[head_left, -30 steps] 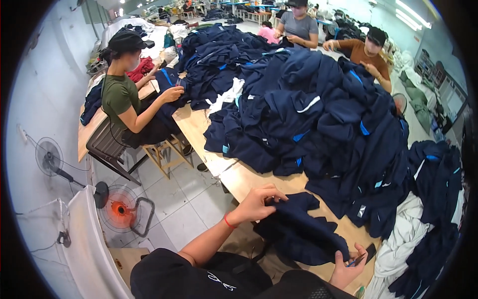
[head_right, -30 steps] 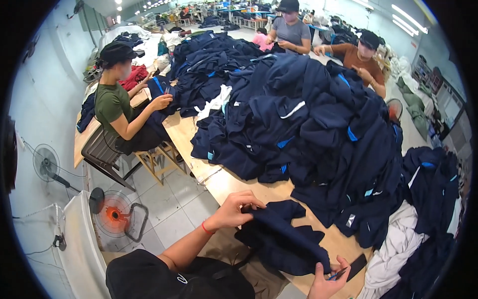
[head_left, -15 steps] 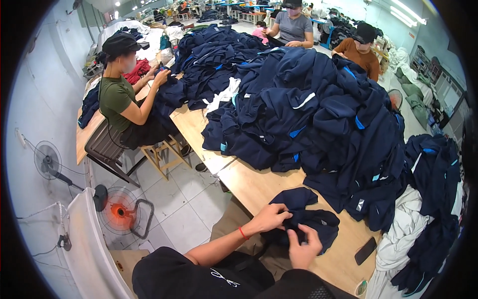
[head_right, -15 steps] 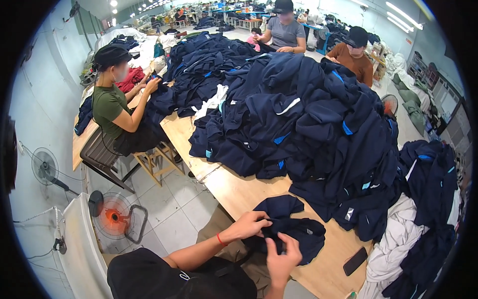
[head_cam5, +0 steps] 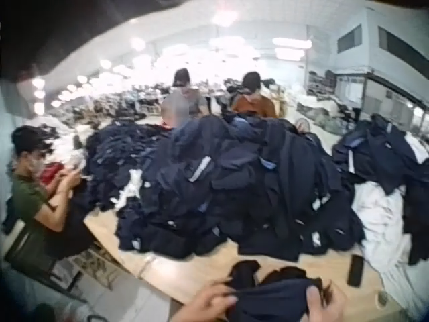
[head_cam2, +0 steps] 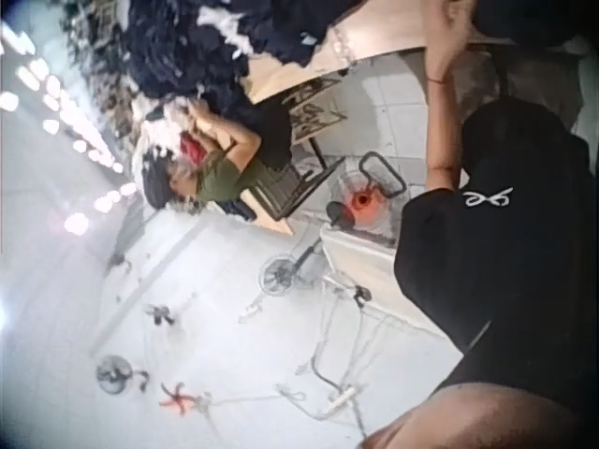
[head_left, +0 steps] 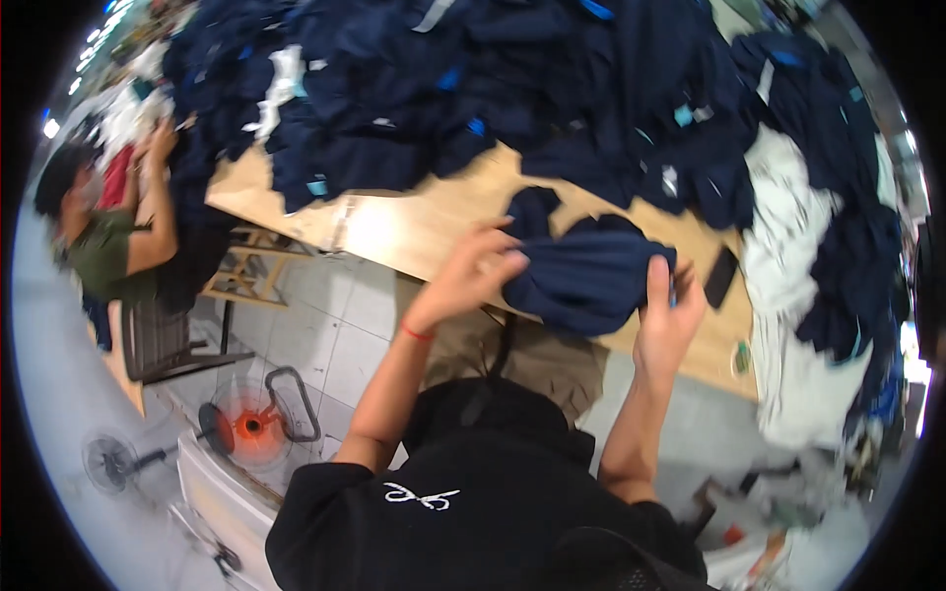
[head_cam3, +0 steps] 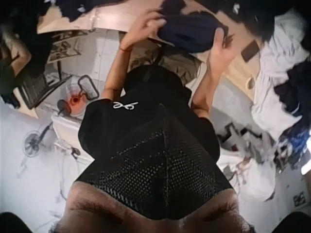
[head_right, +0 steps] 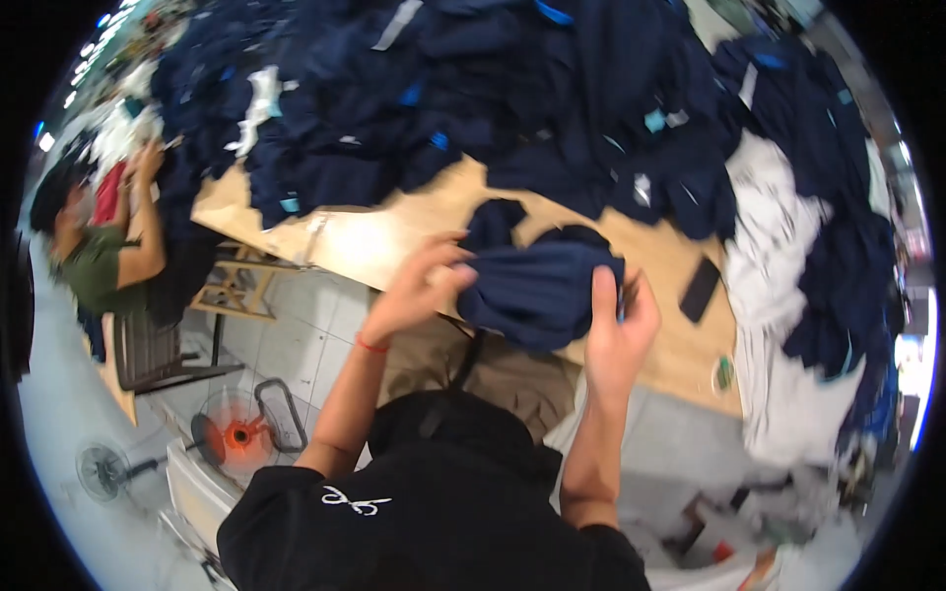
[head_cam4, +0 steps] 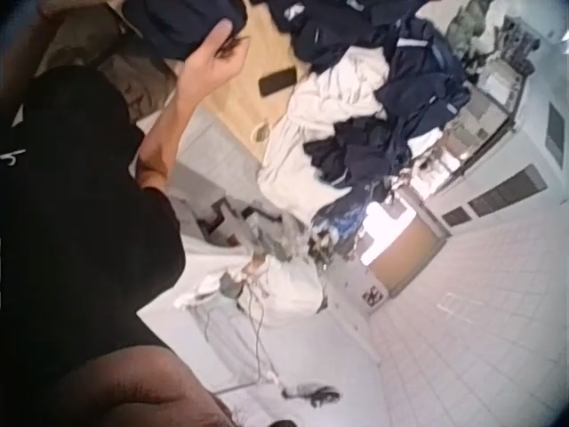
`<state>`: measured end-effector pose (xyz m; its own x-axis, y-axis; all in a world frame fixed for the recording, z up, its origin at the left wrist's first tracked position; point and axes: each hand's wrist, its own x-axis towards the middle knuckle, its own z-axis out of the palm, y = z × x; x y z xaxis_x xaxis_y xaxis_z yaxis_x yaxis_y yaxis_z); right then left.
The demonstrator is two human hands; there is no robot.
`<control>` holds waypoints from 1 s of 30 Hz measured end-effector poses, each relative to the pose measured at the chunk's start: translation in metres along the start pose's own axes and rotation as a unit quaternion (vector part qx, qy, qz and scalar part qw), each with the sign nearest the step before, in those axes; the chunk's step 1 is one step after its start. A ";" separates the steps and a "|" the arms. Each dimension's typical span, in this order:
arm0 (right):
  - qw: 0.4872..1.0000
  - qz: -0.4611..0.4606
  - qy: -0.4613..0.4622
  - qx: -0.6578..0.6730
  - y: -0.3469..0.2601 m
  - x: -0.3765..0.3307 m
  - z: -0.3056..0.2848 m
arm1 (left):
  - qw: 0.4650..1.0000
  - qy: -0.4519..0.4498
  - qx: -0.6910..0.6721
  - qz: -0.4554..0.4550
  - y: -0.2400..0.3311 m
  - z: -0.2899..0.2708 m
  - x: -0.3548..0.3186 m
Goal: Trimming loose threads from blue athletic pants using small scissors.
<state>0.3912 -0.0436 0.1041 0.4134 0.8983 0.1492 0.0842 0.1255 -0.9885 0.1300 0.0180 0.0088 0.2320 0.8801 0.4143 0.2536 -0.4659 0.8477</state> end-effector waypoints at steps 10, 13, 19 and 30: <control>0.987 0.134 0.070 0.055 0.034 -0.004 -0.040 | 0.946 0.062 -0.218 -0.232 0.025 -0.014 -0.009; 0.989 0.127 0.054 0.045 0.032 -0.004 -0.032 | 0.930 0.071 -0.248 -0.264 0.024 -0.012 -0.012; 0.994 0.103 0.019 -0.019 0.044 -0.001 -0.036 | 0.906 0.087 -0.274 -0.312 0.030 -0.010 -0.010; 0.990 0.134 0.035 0.030 0.050 0.003 -0.048 | 0.949 0.036 -0.213 -0.230 0.042 -0.015 -0.004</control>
<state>0.4402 -0.0552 0.0558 0.4762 0.8712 -0.1192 -0.0905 -0.0863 -0.9922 0.1252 -0.0034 0.0481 0.1196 0.9925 -0.0242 -0.0933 0.0355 0.9950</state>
